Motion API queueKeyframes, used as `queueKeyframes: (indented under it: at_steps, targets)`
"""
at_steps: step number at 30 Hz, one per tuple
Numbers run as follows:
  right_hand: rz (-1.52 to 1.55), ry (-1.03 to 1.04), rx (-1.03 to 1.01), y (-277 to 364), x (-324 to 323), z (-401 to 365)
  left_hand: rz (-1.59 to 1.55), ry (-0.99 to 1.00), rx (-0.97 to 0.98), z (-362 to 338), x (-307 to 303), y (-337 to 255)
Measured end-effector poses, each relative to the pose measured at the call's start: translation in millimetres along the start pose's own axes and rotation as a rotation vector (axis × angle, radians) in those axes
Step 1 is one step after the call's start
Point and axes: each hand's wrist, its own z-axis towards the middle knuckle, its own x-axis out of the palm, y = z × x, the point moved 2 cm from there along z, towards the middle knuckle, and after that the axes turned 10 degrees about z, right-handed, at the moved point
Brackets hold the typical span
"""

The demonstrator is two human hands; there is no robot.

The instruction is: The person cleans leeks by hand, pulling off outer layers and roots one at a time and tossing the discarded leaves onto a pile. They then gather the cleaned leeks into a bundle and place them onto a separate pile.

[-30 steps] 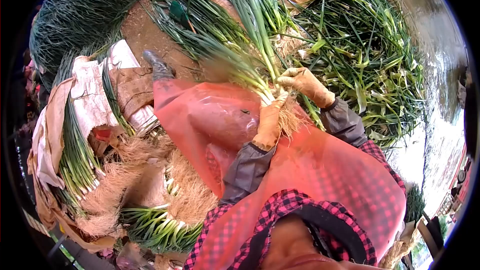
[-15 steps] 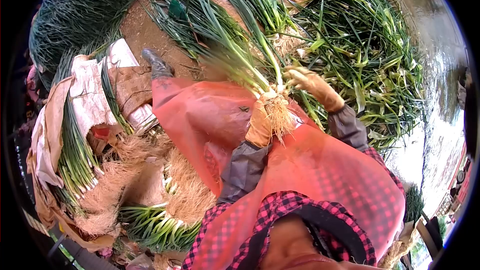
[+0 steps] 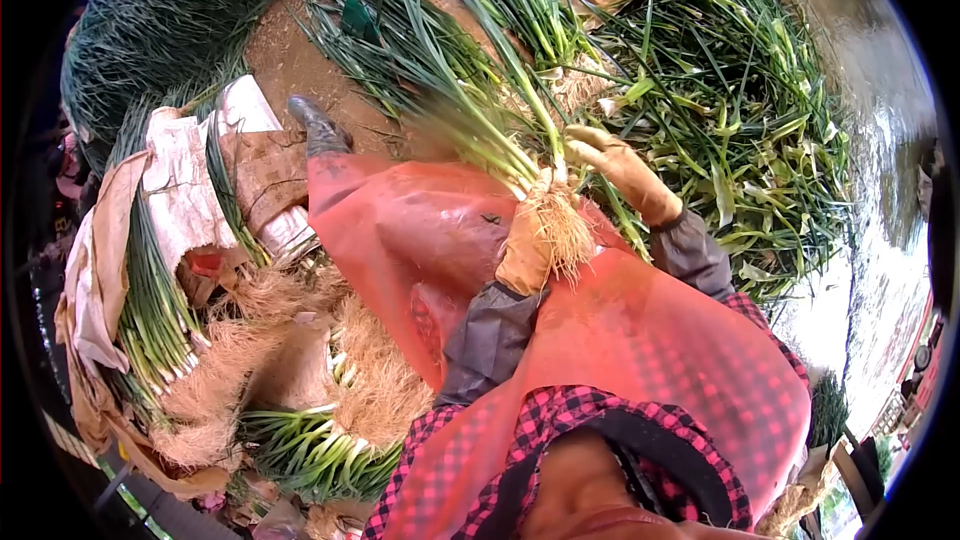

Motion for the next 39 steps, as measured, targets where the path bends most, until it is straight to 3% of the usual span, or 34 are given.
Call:
queueKeyframes:
  at_steps: [1, 2, 3, 7, 8, 9, 11, 13, 15, 16, 17, 19, 20, 21, 23, 24, 25, 27, 31, 33, 34, 35, 37, 38, 39]
  targets:
    - [0.023, 0.11, 0.127, -4, -3, 6, 0.001, 0.004, -0.001, 8, -10, 5]
    - [-0.245, 0.311, -0.06, -7, -1, 18, 0.187, 0.065, 0.099, 12, -17, 8]
    - [-0.125, 0.219, 0.167, -21, 0, 21, 0.372, 0.121, 0.199, 15, -25, 10]
    - [-0.158, 0.131, 0.158, -10, 15, 13, 0.606, 0.125, 0.284, 15, -24, 7]
    - [-0.179, 0.086, 0.157, -12, 15, 13, 0.072, -0.158, 0.031, 14, -12, 11]
    - [-0.179, 0.086, 0.159, -18, 16, 13, 0.07, -0.159, 0.03, 16, -14, 12]
    - [-0.601, -0.144, -0.28, -26, 13, 14, 0.004, 0.027, 0.056, 23, -19, 14]
    - [-0.55, -0.152, -0.339, -12, 20, 10, -0.031, 0.124, 0.072, 23, -17, 12]
    - [-0.889, -0.058, -0.263, 21, 36, -5, -0.087, 0.15, 0.032, 17, -14, 6]
    - [-1.205, -0.097, -0.505, 4, 30, -6, -0.089, 0.149, 0.034, 20, -21, 6]
    - [-1.06, 0.001, -0.637, 6, 28, -16, -0.038, 0.163, 0.003, 25, -31, 8]
    - [-0.684, -0.125, -0.61, 15, 14, -24, 0.006, 0.178, -0.032, 11, -23, 6]
    - [-1.076, -0.253, -0.69, 35, 6, -23, 0.239, 0.11, 0.034, -20, 5, -4]
    - [-1.234, -0.408, -0.723, 38, 2, -21, 0.475, 0.044, 0.1, -36, 21, -10]
    - [-1.021, -0.264, -0.677, 34, 9, -8, 0.473, 0.016, 0.159, -13, 1, 0]
    - [-0.5, -0.015, -0.206, 22, 13, 0, 0.543, -0.006, 0.18, -10, -2, 1]
    - [-0.277, 0.215, -0.062, 23, 23, 6, 0.616, -0.029, 0.201, -8, -8, 3]
    - [-0.222, 0.212, 0.205, 14, 24, 19, 0.635, 0.042, 0.263, -4, -16, 5]
    - [-0.383, 0.304, 0.077, 21, 23, 12, 0.667, 0.087, 0.284, -10, -8, 0]
    - [-0.16, 0.256, 0.05, 30, 22, -6, 0.16, 0.009, 0.001, -5, -5, 1]
    - [-0.171, 0.111, -0.029, 25, 13, -3, 0.404, -0.016, 0.137, -5, -9, 2]
    - [-0.183, -0.034, -0.109, 17, 4, -1, 0.401, -0.014, 0.136, -6, -13, 6]
    - [-0.26, -0.063, -0.247, 17, 16, 6, 0.889, 0.121, 0.538, -11, -5, 2]
    - [-0.222, 0.01, -0.053, 14, 22, 6, 0.38, 0.058, 0.06, -7, -10, 4]
    - [-0.178, 0.083, 0.142, 15, 32, 3, 0.387, 0.053, 0.053, -7, -11, 5]
